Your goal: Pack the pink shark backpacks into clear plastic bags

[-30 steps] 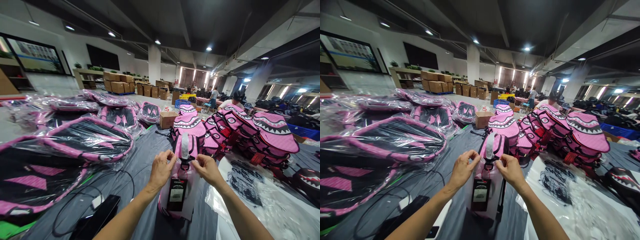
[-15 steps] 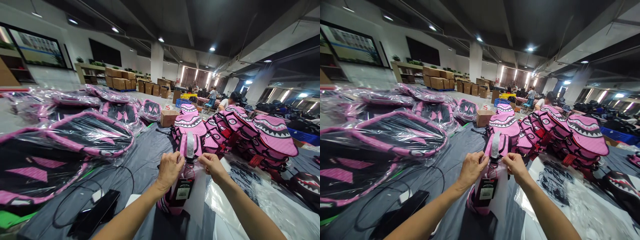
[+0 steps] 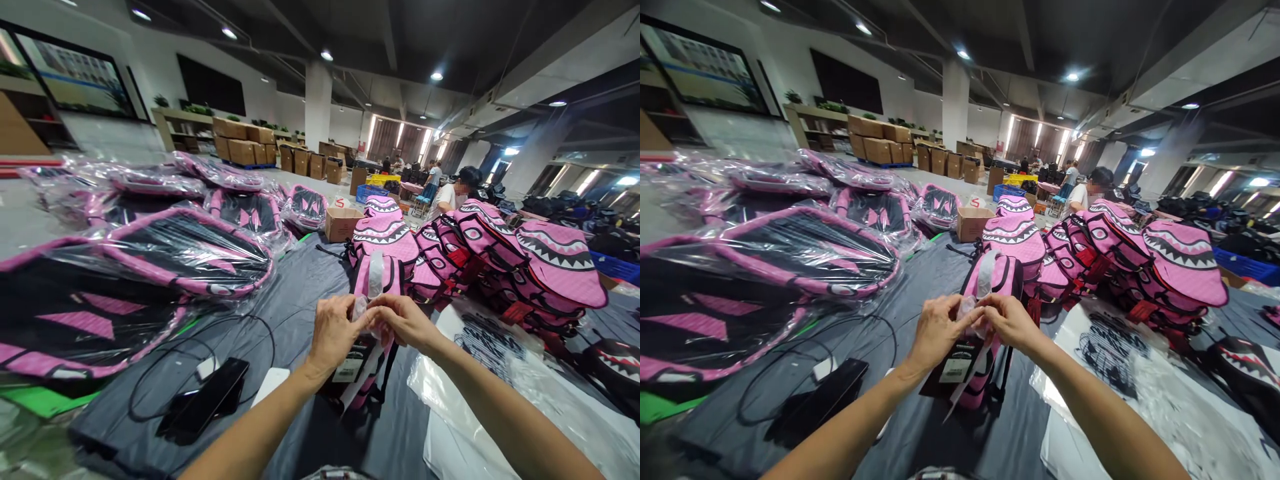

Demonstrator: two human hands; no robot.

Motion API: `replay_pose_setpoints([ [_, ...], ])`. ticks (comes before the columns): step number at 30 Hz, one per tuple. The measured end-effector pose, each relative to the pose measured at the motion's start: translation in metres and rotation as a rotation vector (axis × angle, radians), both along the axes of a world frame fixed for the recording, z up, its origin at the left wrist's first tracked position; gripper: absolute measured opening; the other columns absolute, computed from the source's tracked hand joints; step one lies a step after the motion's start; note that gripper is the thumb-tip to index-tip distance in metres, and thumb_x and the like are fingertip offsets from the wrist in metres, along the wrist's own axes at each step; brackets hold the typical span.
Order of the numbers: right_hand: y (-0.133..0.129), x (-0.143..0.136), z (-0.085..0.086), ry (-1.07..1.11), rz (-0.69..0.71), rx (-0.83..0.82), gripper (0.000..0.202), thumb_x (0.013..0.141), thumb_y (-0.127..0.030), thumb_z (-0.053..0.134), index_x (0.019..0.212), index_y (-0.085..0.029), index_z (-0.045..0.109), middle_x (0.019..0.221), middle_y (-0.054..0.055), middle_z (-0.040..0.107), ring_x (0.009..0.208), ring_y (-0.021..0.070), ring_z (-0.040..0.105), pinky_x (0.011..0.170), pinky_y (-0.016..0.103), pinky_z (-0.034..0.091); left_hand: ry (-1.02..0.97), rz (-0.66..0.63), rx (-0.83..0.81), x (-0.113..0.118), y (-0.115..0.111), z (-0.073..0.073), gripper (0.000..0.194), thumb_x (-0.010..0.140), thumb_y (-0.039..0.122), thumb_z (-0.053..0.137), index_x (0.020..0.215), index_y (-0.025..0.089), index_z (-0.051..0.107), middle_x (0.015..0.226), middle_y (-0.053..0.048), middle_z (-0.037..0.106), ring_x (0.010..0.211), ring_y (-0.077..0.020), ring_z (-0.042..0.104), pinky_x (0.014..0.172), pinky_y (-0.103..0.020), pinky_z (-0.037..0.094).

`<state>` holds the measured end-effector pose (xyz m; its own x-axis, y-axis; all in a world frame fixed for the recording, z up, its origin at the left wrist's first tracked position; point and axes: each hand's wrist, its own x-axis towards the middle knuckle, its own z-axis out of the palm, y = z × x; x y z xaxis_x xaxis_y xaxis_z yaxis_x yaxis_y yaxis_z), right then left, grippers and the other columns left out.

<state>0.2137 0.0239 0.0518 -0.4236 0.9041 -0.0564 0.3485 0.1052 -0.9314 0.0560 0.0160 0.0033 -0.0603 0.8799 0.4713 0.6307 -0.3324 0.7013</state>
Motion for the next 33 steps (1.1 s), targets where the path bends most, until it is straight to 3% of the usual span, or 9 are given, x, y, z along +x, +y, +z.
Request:
replay_pose_setpoints([
  [4,0.002,0.003,-0.004,-0.048,0.044,0.014,0.031,0.085,-0.019,0.04,0.103,-0.015,0.064,0.066,-0.002,0.065,0.04,0.0092,0.059,0.031,0.014,0.031,0.051,0.09,0.019,0.007,-0.011,-0.012,0.019,0.083,0.033,0.074,0.074,0.02,0.062,0.072,0.0,0.064,0.077,-0.0209,0.057,0.075,-0.032,0.034],
  [9,0.006,0.013,-0.001,-0.207,0.147,0.105,0.041,0.09,-0.018,0.038,0.124,-0.016,0.06,0.082,0.002,0.072,0.046,0.0104,0.062,0.034,0.017,0.037,-0.091,0.224,0.094,0.02,-0.009,-0.027,0.016,0.086,0.018,0.069,0.071,0.02,0.064,0.074,0.001,0.064,0.081,-0.0196,0.056,0.075,-0.031,0.035],
  [12,0.012,0.03,0.011,-0.404,0.224,0.571,0.036,0.095,-0.02,0.048,0.127,-0.019,0.063,0.093,0.005,0.072,0.058,0.0101,0.062,0.05,0.019,0.043,-0.188,0.245,0.153,0.025,-0.006,-0.033,0.016,0.083,0.013,0.071,0.07,0.021,0.067,0.072,0.003,0.065,0.079,-0.0178,0.057,0.076,-0.031,0.035],
  [14,0.018,0.038,0.019,-0.606,0.31,0.941,0.029,0.097,-0.02,0.053,0.122,-0.025,0.068,0.102,0.005,0.07,0.066,0.0099,0.061,0.054,0.02,0.04,-0.21,0.244,0.186,0.027,-0.004,-0.035,0.014,0.081,0.011,0.072,0.072,0.022,0.069,0.069,0.004,0.064,0.076,-0.0169,0.057,0.076,-0.031,0.035],
  [17,0.03,0.041,0.024,-0.866,0.475,1.212,0.026,0.101,-0.023,0.053,0.12,-0.03,0.069,0.1,0.003,0.065,0.068,0.0098,0.056,0.051,0.022,0.03,-0.212,0.272,0.251,0.027,-0.002,-0.036,0.013,0.079,0.009,0.074,0.078,0.021,0.07,0.067,0.006,0.064,0.071,-0.0154,0.058,0.073,-0.03,0.036],
  [24,0.051,0.028,0.013,-0.903,0.525,1.261,0.02,0.102,-0.025,0.055,0.112,-0.028,0.071,0.096,0.002,0.063,0.065,0.009,0.053,0.049,0.025,0.024,0.01,0.302,0.498,0.025,-0.011,-0.029,0.014,0.086,0.008,0.065,0.08,0.021,0.068,0.07,0.004,0.067,0.07,-0.0157,0.059,0.079,-0.034,0.035],
  [27,0.052,0.025,0.008,-0.788,0.48,1.188,0.014,0.097,-0.021,0.061,0.105,-0.024,0.072,0.095,0.002,0.063,0.068,0.0093,0.057,0.054,0.021,0.033,0.228,0.267,0.532,0.026,-0.02,-0.02,0.012,0.089,0.01,0.063,0.091,0.02,0.07,0.077,0.002,0.069,0.075,-0.0185,0.059,0.085,-0.037,0.034],
  [30,0.052,0.026,0.002,-0.617,0.379,1.123,0.028,0.092,-0.018,0.067,0.12,-0.02,0.064,0.098,0.003,0.064,0.077,0.0116,0.063,0.064,0.02,0.045,0.409,0.257,0.512,0.029,-0.026,-0.013,0.011,0.09,0.01,0.062,0.088,0.018,0.069,0.077,-0.001,0.067,0.077,-0.0212,0.058,0.088,-0.04,0.034],
  [33,0.051,0.028,-0.006,-0.495,0.331,1.2,0.028,0.095,-0.02,0.064,0.123,-0.02,0.062,0.098,0.003,0.063,0.073,0.0098,0.061,0.062,0.018,0.046,0.523,0.261,0.499,0.033,-0.03,-0.01,0.011,0.088,0.008,0.062,0.084,0.016,0.069,0.079,-0.003,0.067,0.08,-0.0232,0.058,0.089,-0.041,0.035],
])
